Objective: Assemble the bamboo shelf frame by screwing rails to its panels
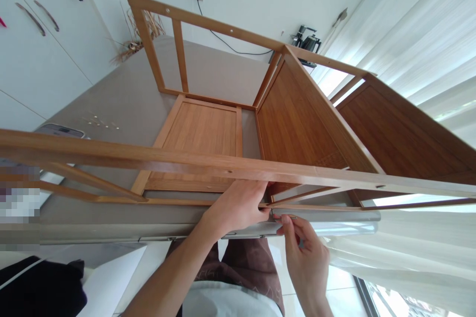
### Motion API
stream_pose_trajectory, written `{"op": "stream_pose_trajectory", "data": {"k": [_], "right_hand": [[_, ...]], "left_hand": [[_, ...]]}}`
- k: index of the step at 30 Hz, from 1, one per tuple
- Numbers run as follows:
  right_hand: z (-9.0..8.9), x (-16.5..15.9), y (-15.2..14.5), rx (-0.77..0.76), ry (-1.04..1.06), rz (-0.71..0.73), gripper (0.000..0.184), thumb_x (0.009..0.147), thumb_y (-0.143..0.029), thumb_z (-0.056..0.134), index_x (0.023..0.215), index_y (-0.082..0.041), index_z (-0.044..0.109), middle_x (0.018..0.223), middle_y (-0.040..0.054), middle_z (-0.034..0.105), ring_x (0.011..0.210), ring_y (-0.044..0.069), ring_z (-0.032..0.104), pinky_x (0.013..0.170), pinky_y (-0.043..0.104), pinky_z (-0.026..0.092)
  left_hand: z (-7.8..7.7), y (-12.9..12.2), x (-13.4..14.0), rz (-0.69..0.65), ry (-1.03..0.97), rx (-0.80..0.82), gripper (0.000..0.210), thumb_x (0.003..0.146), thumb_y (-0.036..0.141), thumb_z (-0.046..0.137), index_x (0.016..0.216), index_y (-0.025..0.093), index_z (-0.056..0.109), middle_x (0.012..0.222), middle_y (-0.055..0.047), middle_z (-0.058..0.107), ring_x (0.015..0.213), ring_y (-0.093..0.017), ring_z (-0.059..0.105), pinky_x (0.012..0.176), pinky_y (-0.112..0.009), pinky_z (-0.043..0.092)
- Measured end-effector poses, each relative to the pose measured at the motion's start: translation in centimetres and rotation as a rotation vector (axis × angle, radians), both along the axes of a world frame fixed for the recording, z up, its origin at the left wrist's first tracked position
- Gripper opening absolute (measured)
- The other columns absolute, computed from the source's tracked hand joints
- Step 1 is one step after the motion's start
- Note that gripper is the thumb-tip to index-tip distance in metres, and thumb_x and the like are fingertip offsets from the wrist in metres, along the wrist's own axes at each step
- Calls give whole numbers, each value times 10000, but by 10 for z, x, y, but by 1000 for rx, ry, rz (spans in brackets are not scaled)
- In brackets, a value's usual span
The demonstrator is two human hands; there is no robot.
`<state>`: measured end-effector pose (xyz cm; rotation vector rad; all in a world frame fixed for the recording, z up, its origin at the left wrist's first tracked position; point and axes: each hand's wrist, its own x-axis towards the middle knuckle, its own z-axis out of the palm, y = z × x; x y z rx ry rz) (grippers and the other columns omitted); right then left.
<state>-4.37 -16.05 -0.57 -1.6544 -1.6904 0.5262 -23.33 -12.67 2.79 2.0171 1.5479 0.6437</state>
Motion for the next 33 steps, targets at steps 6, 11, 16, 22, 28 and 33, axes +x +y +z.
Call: {"op": "stream_pose_trajectory", "data": {"k": [6, 11, 16, 22, 28, 33], "right_hand": [[-5, -6, -6, -319, 455, -132, 521, 831, -661, 625, 877, -149, 712, 595, 50, 704, 500, 165, 571, 494, 269, 428], [-17, -5, -6, -327, 549, -150, 517, 800, -657, 667, 854, -144, 700, 695, 83, 741, 574, 179, 626, 557, 286, 498], [-16, -6, -7, -379, 600, -172, 513, 790, -654, 679, 847, -145, 699, 647, 71, 729, 541, 177, 619, 504, 273, 474], [5, -10, -7, -365, 414, -204, 515, 809, -668, 643, 863, -161, 719, 637, 59, 724, 601, 197, 634, 601, 293, 509], [8, -13, -13, -239, 266, -165, 516, 881, -662, 555, 840, -172, 712, 613, 44, 717, 558, 177, 628, 575, 268, 493], [-6, -2, -14, 160, -82, 25, 347, 973, -492, 529, 893, -214, 720, 721, 6, 750, 610, 146, 691, 560, 226, 479]], "left_hand": [[1, 0, 0, 14, 3, -11, 310, 800, 264, 667, 1075, 233, 527, 926, -28, 636, 893, -243, 667, 804, -324, 471], [1, 0, 0, 17, 9, -20, 305, 800, 271, 670, 1068, 236, 529, 911, -23, 636, 886, -242, 668, 798, -323, 471], [2, 0, 1, 27, 9, -22, 308, 804, 265, 656, 1085, 243, 530, 866, -11, 630, 886, -246, 671, 796, -324, 468], [1, 0, 1, 25, -1, 4, 346, 789, 261, 671, 1101, 244, 523, 893, -15, 634, 911, -251, 671, 804, -322, 470], [2, 0, 1, 26, 7, -14, 339, 797, 274, 669, 1100, 240, 522, 902, -21, 639, 919, -251, 670, 809, -319, 471], [3, 1, 1, 12, 38, -41, 327, 812, 289, 659, 1105, 234, 523, 917, -27, 642, 911, -247, 673, 810, -318, 472]]}}
